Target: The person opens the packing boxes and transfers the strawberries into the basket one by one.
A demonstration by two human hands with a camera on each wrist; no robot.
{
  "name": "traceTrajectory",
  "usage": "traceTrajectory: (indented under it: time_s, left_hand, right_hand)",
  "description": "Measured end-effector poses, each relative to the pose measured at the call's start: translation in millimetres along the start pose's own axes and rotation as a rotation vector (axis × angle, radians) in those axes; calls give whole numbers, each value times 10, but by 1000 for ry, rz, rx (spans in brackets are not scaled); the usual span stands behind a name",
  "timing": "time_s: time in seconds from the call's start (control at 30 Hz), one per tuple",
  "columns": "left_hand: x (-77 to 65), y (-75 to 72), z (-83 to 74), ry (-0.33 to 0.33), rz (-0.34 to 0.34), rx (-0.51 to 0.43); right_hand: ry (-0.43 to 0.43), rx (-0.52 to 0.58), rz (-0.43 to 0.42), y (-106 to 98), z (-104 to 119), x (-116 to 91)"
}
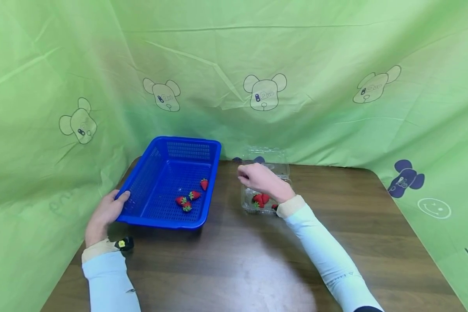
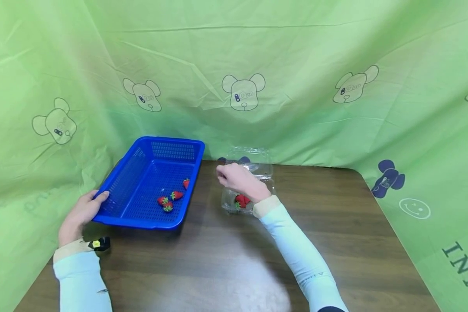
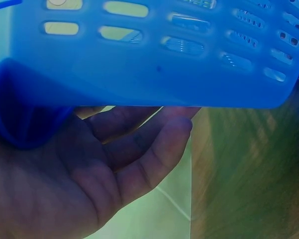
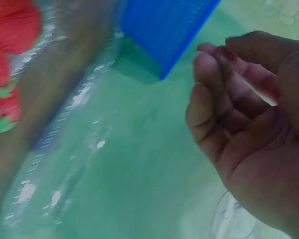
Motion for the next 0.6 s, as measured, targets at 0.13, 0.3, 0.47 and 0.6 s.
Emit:
traceTrajectory:
  time_s: [0.13,0.3,0.47,0.6]
  left_hand:
    - [17,17,-10,10,-1,-11]
    - [23,16,-2,7,5,-16]
    - [35,6,19,2,21,-7]
    - [31,11,25,2,30,-7]
  right_hand:
    - [100,14,43,52,-153,-185]
    - [207,0,96,140,-269,-307]
    - [307,-35,95,238,-333,-366]
    - [393,-78,77,316,-354,-399]
Point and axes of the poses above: each hand's wrist, its own x-axis towards the middle knuckle, its own y-axis out of the palm, z = x × y, the point moved 1 cm from there along x, towards the middle knuckle, and after that the axes turned 15 degrees about x, right-handed, at the moved point
